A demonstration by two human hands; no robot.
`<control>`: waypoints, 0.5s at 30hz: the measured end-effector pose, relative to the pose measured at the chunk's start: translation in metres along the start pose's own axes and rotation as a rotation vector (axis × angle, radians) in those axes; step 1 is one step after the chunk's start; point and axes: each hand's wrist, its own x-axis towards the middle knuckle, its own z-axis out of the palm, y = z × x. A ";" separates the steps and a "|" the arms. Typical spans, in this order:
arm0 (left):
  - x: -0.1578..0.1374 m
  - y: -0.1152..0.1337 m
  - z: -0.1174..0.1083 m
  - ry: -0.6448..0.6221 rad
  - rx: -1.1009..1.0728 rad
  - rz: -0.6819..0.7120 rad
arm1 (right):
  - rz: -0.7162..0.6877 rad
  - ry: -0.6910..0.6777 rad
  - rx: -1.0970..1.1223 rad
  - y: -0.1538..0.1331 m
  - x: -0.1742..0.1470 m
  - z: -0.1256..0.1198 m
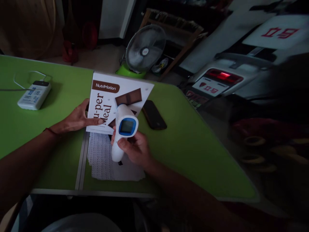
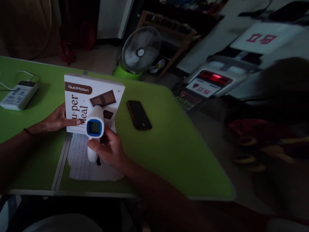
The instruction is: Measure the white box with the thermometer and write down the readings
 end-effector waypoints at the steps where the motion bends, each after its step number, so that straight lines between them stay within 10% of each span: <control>1: 0.000 0.000 0.000 0.003 0.001 0.002 | -0.003 -0.001 -0.004 0.001 0.000 0.000; 6: 0.001 0.000 -0.003 0.110 0.007 0.012 | -0.021 0.031 -0.114 0.000 0.003 -0.010; 15: 0.014 -0.029 -0.039 0.326 0.087 0.202 | 0.151 0.122 -0.939 0.008 0.032 -0.053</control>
